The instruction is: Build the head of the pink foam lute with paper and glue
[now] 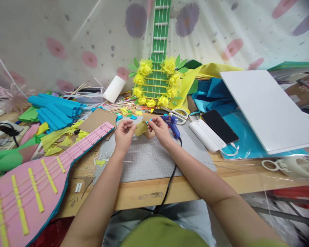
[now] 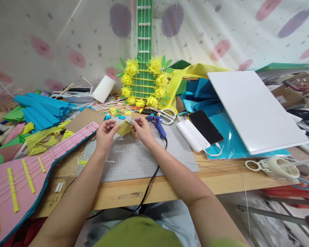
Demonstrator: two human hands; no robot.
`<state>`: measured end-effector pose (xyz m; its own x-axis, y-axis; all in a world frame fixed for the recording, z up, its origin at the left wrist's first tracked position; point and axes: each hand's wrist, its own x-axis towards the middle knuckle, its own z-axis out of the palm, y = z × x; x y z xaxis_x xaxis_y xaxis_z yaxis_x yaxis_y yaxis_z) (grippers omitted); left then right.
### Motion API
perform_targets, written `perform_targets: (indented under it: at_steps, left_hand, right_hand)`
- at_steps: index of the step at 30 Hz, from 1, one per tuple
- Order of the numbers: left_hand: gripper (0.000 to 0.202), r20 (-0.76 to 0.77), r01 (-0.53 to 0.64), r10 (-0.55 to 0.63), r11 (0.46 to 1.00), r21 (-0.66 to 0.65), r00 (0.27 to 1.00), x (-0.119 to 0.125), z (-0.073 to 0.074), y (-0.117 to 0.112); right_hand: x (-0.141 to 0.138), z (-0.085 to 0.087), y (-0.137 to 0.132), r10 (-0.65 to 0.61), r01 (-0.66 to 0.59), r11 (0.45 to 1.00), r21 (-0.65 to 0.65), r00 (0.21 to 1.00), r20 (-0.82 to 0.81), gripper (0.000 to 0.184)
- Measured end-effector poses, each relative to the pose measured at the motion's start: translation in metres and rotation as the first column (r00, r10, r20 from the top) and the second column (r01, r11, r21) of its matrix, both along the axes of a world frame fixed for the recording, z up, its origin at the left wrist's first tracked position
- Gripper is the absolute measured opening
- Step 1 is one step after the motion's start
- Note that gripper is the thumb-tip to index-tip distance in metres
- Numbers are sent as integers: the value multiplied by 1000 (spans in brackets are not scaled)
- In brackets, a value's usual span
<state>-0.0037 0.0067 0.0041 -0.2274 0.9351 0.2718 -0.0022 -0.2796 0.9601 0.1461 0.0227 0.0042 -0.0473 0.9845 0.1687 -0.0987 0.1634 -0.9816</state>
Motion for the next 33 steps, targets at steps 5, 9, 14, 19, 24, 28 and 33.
perform_targets:
  at_steps: [5,9,14,19,24,28,33]
  left_hand:
    - [31,-8,68,-68,997,30,998,-2,0,-2]
    - [37,-48,99,-95,992,77,994,-1,-1,-3]
    - [38,-65,83,-77,993,87,995,1,-2,-3]
    - [35,-69,62,-57,994,86,996,1,-2,-3]
    - [35,-40,67,-65,995,67,997,1,-2,-2]
    - [37,-27,64,-63,997,52,998,1,-2,-1]
    - [36,-57,46,-42,997,68,997,0,0,-3]
  right_hand:
    - [-1,-2,1,-38,39,999,19,998,-59,34]
    - [-2,-4,2,-72,75,997,33,993,-92,34]
    - [-1,-6,2,-102,106,994,37,989,-103,33]
    - [0,-6,2,-113,117,993,34,990,-89,32]
    - [2,-7,3,-94,98,993,59,994,-63,31]
    - [5,-6,3,-48,48,996,73,999,-9,30]
    - [15,-2,-1,-123,80,970,231,976,180,28]
